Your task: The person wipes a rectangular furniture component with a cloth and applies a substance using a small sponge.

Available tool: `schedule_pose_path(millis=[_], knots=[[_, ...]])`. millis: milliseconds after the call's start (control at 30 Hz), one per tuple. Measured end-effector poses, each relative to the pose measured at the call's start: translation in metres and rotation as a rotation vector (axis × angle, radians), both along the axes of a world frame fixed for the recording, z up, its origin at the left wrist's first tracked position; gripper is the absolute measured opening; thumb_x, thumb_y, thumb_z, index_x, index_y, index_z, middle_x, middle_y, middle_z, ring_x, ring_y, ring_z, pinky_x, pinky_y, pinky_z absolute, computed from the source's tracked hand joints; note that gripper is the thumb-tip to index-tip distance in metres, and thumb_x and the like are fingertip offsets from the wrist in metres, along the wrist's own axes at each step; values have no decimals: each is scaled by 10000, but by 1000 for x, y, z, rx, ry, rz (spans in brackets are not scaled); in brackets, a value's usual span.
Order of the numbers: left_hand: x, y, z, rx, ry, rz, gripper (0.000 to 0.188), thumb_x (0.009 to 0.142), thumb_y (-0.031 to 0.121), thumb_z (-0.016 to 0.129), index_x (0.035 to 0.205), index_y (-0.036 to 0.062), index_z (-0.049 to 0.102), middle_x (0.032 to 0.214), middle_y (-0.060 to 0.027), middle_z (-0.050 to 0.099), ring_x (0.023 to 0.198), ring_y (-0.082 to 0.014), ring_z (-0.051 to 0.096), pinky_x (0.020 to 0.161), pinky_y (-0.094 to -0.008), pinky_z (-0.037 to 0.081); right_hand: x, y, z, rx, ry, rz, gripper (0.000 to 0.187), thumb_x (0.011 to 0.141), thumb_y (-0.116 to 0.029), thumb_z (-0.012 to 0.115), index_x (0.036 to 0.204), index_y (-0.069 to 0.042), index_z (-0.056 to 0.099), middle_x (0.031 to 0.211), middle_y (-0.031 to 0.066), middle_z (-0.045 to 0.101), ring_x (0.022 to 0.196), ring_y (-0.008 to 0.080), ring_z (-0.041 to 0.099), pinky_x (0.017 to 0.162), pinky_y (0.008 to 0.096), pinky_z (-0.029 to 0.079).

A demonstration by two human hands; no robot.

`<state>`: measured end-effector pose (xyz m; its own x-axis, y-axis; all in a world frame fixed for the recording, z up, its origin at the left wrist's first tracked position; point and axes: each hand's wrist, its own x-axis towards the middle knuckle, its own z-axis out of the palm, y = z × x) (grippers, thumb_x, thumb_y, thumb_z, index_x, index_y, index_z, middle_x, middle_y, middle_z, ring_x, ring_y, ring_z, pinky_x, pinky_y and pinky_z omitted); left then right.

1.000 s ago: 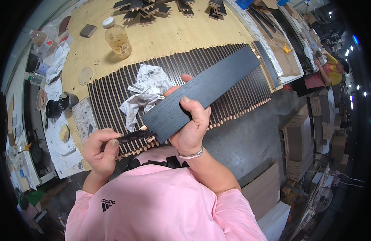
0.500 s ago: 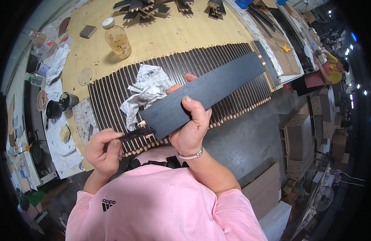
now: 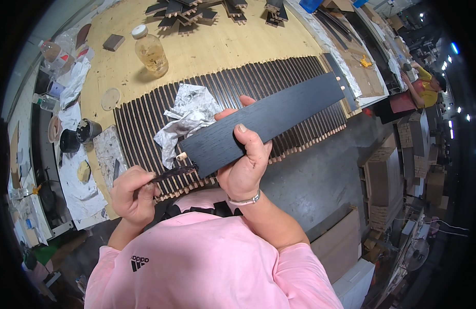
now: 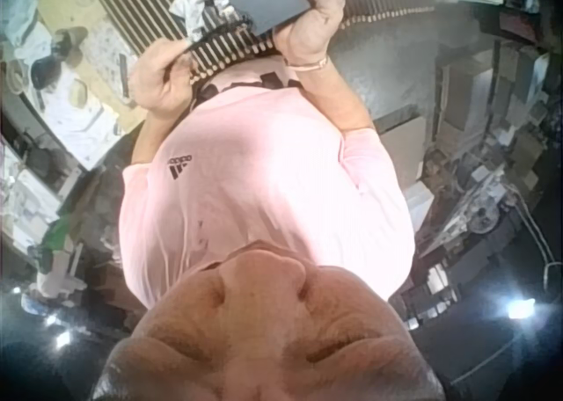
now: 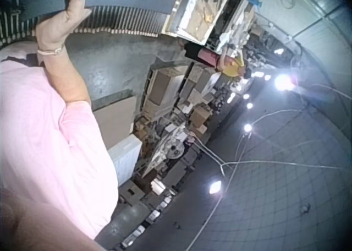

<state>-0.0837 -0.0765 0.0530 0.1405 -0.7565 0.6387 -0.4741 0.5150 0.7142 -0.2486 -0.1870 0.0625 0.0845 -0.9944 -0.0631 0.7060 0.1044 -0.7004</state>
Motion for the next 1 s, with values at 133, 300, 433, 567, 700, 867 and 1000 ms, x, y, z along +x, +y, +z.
schedule_pose_path(millis=[133,300,433,567,700,867,1000], knots=[[-1,-3,0,-24,-39,14,187,775,-53,681,953,-40,625,622,-76,591,499,-204,550,472,-297,417,-1,2,1,17,1,2,535,817,-121,531,1315,40,418,978,182,647,859,209,621,814,341,511],[-1,-7,3,-75,-101,20,212,728,-65,701,929,-19,657,667,-82,601,541,-208,559,495,-304,420,-3,3,0,29,0,0,534,817,-120,527,1316,37,419,978,181,645,861,214,621,818,343,510],[1,-8,3,-107,-136,33,227,714,-70,700,929,-7,669,685,-82,601,559,-207,557,506,-302,419,-4,4,-1,30,2,2,536,815,-119,523,1317,38,418,977,183,643,861,216,622,819,345,511],[-1,-6,1,-83,-38,39,242,704,-74,700,933,-3,672,691,-88,597,570,-209,557,513,-298,420,-4,4,1,10,3,10,539,814,-117,522,1318,40,417,979,185,642,857,217,623,816,347,512],[-1,-8,3,-55,-28,23,219,709,-83,693,916,-16,668,689,-95,594,568,-215,557,511,-298,418,-3,3,3,14,2,-5,541,813,-113,522,1319,44,414,975,188,642,853,217,624,815,348,513],[-1,-5,1,-31,28,-11,189,729,-91,684,906,-25,666,685,-98,593,567,-218,560,507,-297,415,-3,3,0,13,-1,0,544,811,-110,527,1320,46,413,973,189,643,860,217,623,819,345,512],[0,-7,-2,-24,47,37,173,740,-89,683,902,-31,664,682,-97,593,568,-220,563,508,-302,414,-2,2,0,13,9,-9,544,811,-111,530,1319,46,415,979,190,645,874,215,621,826,341,507]])
